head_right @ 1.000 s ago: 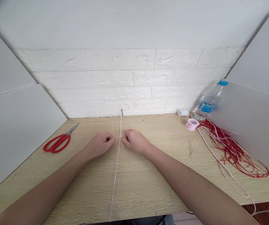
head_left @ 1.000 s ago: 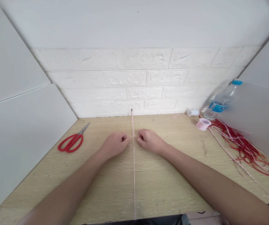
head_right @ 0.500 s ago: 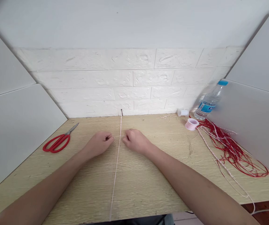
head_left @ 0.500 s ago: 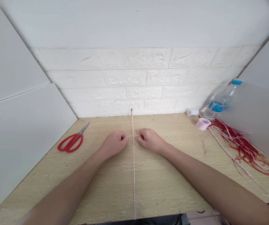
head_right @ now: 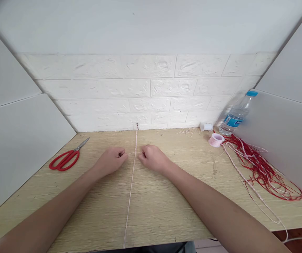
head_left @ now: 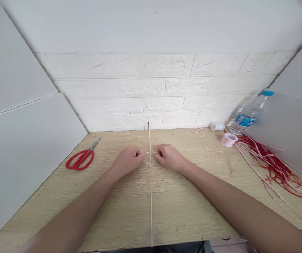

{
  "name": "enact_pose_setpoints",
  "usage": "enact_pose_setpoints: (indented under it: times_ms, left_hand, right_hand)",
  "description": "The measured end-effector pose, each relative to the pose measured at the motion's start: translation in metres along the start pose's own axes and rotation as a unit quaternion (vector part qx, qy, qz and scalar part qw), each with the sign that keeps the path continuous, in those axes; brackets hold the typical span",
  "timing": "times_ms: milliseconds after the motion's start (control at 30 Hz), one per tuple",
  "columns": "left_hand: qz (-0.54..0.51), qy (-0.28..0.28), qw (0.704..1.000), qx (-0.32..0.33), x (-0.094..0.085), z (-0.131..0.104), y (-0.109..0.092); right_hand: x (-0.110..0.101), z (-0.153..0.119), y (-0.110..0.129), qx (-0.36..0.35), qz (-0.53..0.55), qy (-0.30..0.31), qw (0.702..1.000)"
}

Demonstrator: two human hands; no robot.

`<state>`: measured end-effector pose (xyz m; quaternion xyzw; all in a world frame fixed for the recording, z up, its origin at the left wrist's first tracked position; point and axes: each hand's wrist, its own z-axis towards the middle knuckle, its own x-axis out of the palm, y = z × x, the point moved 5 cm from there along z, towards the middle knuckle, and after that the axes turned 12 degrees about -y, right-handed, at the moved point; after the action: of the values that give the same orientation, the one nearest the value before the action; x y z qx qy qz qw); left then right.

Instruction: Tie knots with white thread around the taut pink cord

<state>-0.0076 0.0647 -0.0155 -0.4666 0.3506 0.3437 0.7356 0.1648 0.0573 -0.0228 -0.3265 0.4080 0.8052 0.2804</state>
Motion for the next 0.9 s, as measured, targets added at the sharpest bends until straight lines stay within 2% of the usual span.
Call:
enact_pose_setpoints:
  times_ms: [167, 300, 500, 700, 800, 900]
  left_hand:
    - [0.0, -0.012, 1.0, -0.012, 0.0, 0.0, 0.002]
    - [-0.026, -0.051, 0.998, -0.023, -0.006, -0.001, -0.002]
    - [-0.077, -0.13, 0.987, -0.055, -0.023, -0.002, -0.009]
    - [-0.112, -0.206, 0.97, -0.064, -0.038, -0.003, -0.011]
    - [-0.133, -0.226, 0.964, -0.042, -0.041, -0.006, -0.016]
    - [-0.17, -0.207, 0.963, 0.007, -0.039, -0.012, -0.027]
  right_hand:
    - [0.001, -0.002, -0.001, 0.0, -0.001, -0.001, 1.0]
    - [0.0, -0.004, -0.001, -0.003, -0.038, -0.012, 0.999]
    - [-0.009, -0.002, 0.005, -0.026, -0.068, -0.077, 0.994]
    - [-0.016, -0.001, 0.005, -0.004, -0.05, -0.138, 0.989]
    - [-0.019, -0.001, 0.003, 0.014, 0.002, -0.159, 0.987]
    - [-0.014, -0.002, -0.002, 0.071, 0.146, -0.104, 0.981]
